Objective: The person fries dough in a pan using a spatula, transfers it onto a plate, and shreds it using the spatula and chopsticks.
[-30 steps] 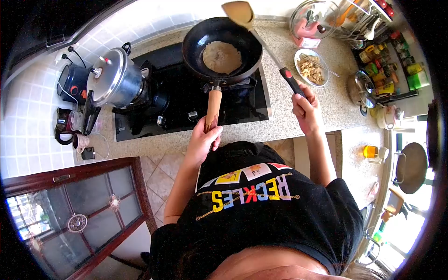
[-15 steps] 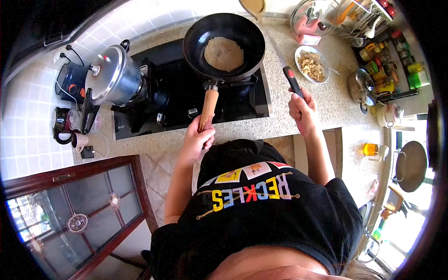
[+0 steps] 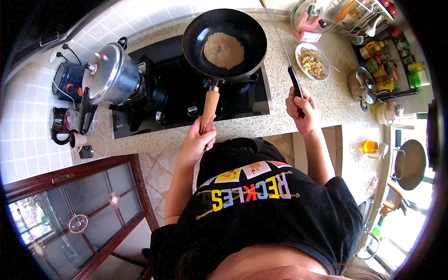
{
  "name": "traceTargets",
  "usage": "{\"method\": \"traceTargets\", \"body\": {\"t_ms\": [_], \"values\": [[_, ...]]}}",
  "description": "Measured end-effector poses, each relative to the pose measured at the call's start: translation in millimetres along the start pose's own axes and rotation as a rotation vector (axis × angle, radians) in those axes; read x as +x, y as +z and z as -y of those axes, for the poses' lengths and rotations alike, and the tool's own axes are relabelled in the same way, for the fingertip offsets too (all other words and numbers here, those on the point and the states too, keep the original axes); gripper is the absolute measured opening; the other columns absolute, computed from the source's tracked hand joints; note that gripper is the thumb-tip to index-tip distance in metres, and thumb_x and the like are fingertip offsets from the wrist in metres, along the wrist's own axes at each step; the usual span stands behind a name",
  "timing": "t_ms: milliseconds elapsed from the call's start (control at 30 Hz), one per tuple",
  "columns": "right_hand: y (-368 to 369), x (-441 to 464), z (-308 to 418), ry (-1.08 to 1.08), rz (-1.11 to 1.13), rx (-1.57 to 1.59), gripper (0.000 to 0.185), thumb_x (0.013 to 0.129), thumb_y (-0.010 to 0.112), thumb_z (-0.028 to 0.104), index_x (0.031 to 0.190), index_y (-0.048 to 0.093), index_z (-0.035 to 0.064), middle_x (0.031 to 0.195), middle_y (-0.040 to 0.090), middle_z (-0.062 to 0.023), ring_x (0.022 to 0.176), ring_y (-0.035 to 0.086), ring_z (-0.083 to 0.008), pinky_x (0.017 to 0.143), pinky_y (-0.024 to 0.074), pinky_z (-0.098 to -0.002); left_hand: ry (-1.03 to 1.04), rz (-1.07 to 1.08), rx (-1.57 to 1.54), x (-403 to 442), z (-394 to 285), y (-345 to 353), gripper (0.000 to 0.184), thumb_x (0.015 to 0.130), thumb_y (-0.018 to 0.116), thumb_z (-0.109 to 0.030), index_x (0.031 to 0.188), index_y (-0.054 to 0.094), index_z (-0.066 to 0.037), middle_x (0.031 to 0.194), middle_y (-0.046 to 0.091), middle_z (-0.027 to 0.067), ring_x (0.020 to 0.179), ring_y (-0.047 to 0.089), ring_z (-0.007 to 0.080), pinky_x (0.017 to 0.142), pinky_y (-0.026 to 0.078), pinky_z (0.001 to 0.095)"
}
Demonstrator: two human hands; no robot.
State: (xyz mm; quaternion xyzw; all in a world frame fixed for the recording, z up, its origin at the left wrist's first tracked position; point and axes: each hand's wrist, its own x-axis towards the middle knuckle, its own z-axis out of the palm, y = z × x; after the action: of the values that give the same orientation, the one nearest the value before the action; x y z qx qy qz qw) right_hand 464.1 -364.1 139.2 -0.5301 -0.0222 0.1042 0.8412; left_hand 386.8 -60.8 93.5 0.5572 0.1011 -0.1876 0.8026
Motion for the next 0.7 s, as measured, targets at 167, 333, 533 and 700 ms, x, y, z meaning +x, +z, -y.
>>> {"method": "traceTargets", "body": {"t_ms": [167, 333, 533, 700], "values": [[10.5, 4.9, 37.7, 0.11, -0.116, -0.653, 0.031, 0.081, 0.059, 0.013, 0.108, 0.062, -0.0006, 0.067, 0.047, 0.0064, 0.057, 0.04, -0.0035, 0.05, 0.0302, -0.0213, 0.015, 0.001, -0.011, 1.3, 0.0, -1.3, 0.051, 0.079, 0.052, -0.001, 0.129, 0.042, 0.0, 0.074, 0.048, 0.0033, 0.049, 0.042, 0.0081, 0.041, 0.033, 0.0221], [10.0, 19.3, 59.9, 0.075, -0.07, -0.847, 0.033, 0.079, 0.063, 0.01, 0.109, 0.06, -0.0039, 0.078, 0.056, -0.0002, 0.07, 0.048, -0.0073, 0.062, 0.0393, -0.0233, 0.009, 0.007, -0.019, 1.9, -4.1, -0.5, 0.052, 0.078, 0.051, 0.0, 0.129, 0.042, 0.0, 0.075, 0.048, 0.0035, 0.049, 0.042, 0.0081, 0.041, 0.033, 0.0222], [19.8, 54.2, 101.0, 0.137, 0.053, -1.175, 0.024, 0.079, 0.06, 0.009, 0.099, 0.064, -0.0025, 0.074, 0.06, -0.0044, 0.069, 0.054, -0.0108, 0.064, 0.0443, -0.0268, 0.007, 0.005, -0.028, 2.9, -6.9, 5.1, 0.048, 0.082, 0.052, 0.0, 0.129, 0.042, -0.001, 0.075, 0.049, 0.0028, 0.05, 0.043, 0.0077, 0.041, 0.033, 0.0223], [32.2, 95.6, 127.1, 0.189, 0.2, -1.494, 0.018, 0.074, 0.061, 0.011, 0.08, 0.065, -0.0053, 0.074, 0.066, -0.0124, 0.068, 0.063, -0.0177, 0.06, 0.0489, -0.029, 0.02, 0.043, -0.037, 4.9, -12.2, 10.0, 0.046, 0.084, 0.053, -0.002, 0.128, 0.041, -0.001, 0.079, 0.049, 0.0017, 0.053, 0.045, 0.0078, 0.042, 0.035, 0.0224]]}}
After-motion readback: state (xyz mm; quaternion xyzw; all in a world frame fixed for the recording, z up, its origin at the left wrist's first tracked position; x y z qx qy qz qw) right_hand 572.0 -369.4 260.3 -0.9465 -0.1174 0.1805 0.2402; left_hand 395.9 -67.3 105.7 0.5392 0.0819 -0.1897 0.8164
